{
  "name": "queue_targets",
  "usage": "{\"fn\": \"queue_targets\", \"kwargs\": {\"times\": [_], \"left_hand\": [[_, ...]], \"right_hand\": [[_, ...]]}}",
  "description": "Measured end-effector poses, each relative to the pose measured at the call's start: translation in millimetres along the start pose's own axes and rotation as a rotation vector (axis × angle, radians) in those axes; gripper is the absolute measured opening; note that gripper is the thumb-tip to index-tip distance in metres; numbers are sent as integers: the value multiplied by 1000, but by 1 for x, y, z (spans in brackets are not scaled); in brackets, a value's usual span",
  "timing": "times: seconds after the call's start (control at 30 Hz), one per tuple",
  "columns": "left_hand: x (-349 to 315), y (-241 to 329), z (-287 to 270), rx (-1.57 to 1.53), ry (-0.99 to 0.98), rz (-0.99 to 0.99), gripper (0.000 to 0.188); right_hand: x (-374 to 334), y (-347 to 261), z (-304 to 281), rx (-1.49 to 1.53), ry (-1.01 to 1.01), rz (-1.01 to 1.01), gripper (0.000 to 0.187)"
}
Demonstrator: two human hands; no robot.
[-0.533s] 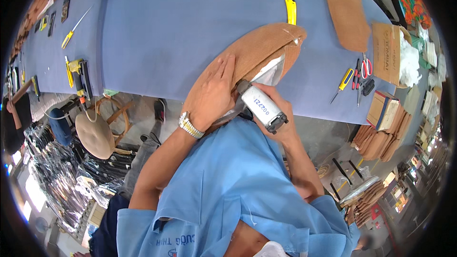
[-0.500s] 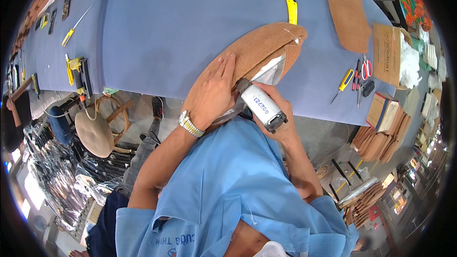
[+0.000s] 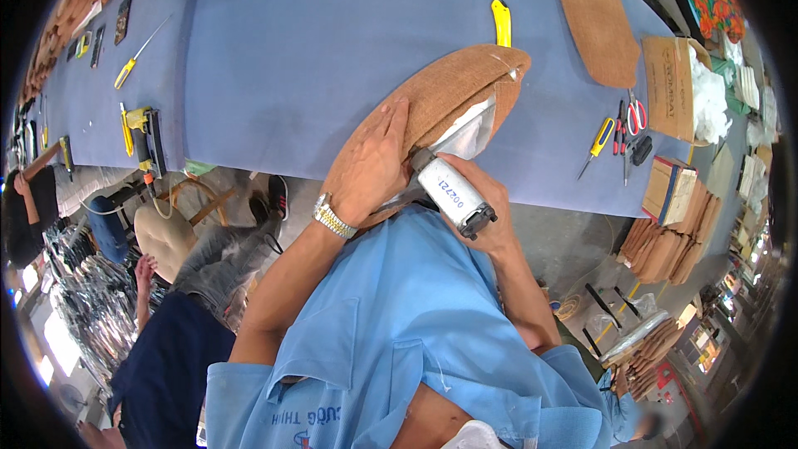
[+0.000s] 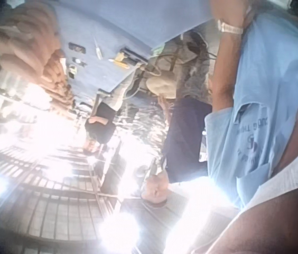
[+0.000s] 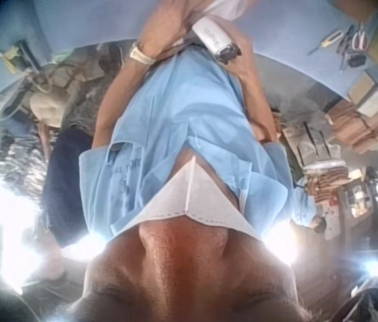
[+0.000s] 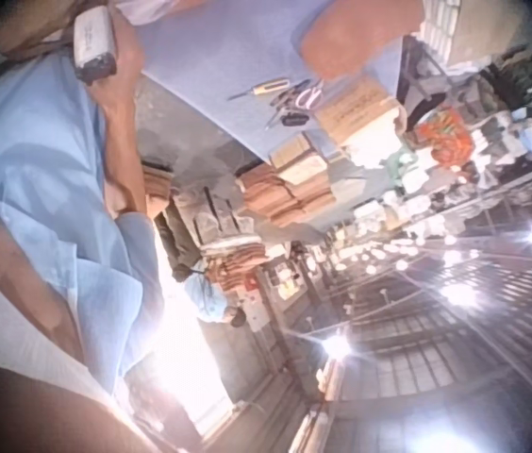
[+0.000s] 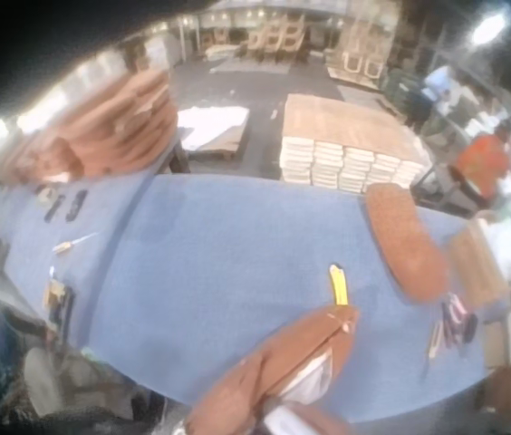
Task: The person staples a brown fabric cover onto a cushion using a staple gun, then trims excess fabric with a utility knife. The person folds and smooths the fabric edges before stapling and continues the process around the cushion perimeter.
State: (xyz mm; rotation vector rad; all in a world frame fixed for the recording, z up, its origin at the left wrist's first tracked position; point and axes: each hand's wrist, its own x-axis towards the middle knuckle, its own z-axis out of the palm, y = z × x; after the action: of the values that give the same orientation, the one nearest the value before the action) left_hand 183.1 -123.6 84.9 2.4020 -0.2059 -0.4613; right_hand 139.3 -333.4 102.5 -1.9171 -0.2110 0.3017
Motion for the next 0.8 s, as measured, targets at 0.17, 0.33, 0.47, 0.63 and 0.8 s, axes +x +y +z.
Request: {"fn": "queue_targets", "kwargs": {"times": [0.17, 0.33, 0.47, 0.63, 0.8], "left_hand": [[0, 5, 1, 41, 19, 4, 78], [-7, 5, -12, 57, 107, 88, 65], [-7, -3, 8, -5, 121, -34, 61], [-28, -6, 15, -6, 293, -61, 71], [-49, -10, 7, -236, 184, 135, 77]], "right_hand": [[10, -17, 1, 54, -59, 224, 67], [6, -5, 12, -21, 10, 49, 60], [8, 2, 15, 79, 2, -34, 60], [26, -4, 24, 18, -66, -126, 58], [30, 27, 4, 73, -33, -80, 56]]}}
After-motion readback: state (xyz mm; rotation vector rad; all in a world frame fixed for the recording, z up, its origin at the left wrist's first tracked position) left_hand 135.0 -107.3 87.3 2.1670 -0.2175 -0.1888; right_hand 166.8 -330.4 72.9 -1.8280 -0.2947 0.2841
